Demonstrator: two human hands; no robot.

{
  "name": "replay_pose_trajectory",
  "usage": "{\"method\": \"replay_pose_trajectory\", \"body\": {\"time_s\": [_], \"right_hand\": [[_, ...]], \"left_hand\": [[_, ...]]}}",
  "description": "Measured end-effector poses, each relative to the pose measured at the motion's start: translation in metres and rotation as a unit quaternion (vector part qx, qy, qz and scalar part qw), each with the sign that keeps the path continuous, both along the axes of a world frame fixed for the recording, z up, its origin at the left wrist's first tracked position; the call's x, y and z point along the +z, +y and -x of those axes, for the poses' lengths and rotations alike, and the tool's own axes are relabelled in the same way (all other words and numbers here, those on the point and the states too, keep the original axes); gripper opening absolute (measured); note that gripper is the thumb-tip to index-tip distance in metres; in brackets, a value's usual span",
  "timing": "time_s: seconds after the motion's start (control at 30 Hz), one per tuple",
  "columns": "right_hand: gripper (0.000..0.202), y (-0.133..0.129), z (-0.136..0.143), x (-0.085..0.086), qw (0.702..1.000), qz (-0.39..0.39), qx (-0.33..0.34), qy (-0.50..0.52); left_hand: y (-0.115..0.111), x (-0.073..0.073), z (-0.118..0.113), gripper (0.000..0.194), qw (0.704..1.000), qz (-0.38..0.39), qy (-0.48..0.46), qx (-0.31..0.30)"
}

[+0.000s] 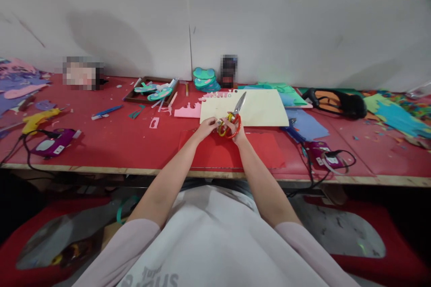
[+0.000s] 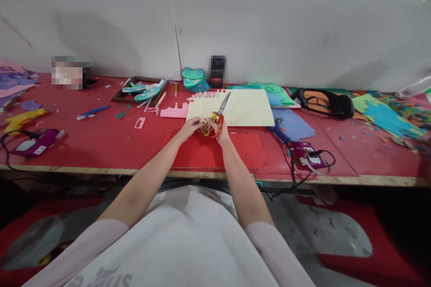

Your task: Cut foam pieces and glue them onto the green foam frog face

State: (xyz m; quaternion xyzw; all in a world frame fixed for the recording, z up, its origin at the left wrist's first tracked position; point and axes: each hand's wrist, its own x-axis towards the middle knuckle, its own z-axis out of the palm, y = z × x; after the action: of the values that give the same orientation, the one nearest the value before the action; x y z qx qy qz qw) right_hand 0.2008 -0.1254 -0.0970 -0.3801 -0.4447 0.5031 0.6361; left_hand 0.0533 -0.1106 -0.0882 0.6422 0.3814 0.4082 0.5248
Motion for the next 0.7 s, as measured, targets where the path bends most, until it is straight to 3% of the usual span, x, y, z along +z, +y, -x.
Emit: {"method": "replay_pose_trajectory", "body": {"time_s": [0.3,0.7], "right_hand": [[0.057,-0.0074,0.0016,0.0046,1.0,0.025,-0.001,0.0],[0.056,-0.0053,0.0017,0.0016,1.0,0.009,-0.019,-0.006]], "left_hand": [[-0.0034,0.0028,0.0013,0.037,0.999,-0.018,0.033,-0.029],[-0.0065,0.0074,-0.0007,0.034,0.999,-0.023,0.047,0.009]]}}
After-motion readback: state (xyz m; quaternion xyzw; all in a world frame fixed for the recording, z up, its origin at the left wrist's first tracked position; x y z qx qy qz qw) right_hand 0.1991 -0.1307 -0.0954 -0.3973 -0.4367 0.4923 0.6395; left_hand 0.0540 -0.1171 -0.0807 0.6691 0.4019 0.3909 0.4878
